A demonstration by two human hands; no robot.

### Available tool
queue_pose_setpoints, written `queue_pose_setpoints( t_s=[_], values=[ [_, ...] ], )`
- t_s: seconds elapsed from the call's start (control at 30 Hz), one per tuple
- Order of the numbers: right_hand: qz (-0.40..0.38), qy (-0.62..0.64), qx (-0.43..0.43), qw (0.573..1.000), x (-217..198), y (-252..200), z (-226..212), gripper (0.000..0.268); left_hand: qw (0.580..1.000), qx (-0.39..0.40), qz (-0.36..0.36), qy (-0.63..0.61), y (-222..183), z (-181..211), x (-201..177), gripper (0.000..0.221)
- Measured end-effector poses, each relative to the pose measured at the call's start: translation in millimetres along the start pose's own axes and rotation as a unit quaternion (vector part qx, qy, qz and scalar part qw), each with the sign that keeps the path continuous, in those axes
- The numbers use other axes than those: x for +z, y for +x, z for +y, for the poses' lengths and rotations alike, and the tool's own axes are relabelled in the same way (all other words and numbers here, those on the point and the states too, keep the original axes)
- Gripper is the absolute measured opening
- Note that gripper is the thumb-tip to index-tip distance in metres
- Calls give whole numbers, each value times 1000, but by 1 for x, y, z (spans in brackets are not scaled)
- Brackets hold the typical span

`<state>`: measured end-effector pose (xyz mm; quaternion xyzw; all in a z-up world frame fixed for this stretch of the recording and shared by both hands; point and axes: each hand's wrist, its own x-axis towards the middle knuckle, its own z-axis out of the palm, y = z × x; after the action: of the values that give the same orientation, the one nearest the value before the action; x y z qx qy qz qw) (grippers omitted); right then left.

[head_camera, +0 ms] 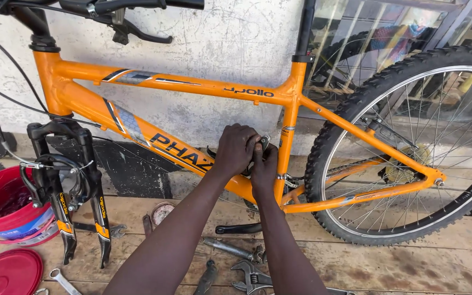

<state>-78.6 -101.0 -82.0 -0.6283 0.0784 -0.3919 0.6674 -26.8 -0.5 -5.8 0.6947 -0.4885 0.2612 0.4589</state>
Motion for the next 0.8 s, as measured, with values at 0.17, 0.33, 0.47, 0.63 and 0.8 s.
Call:
queue_pose_setpoints(
  t_s=[0.17, 0.33, 0.47, 0.63, 0.8],
  values=[
    [44, -27, -4, 999, 19, -25, -57, 40, 997, -52, -15, -50, 3, 6, -8, 19],
    [80, 80, 36, 993, 7, 5, 13, 39, 980, -142, -44, -135, 5, 5, -16, 31],
    [67, 250, 137, 956, 10, 9, 5, 52, 969, -172, -75, -161, 2, -4, -14, 20],
    [10, 276, 180, 944, 17, -3, -41, 61, 955, -187, -81, -213, -1, -17, -11, 11],
    [87, 57, 92, 990, 12, 8, -8, 40, 949, -159, -62, -267, -1, -26, -7, 10]
  ],
)
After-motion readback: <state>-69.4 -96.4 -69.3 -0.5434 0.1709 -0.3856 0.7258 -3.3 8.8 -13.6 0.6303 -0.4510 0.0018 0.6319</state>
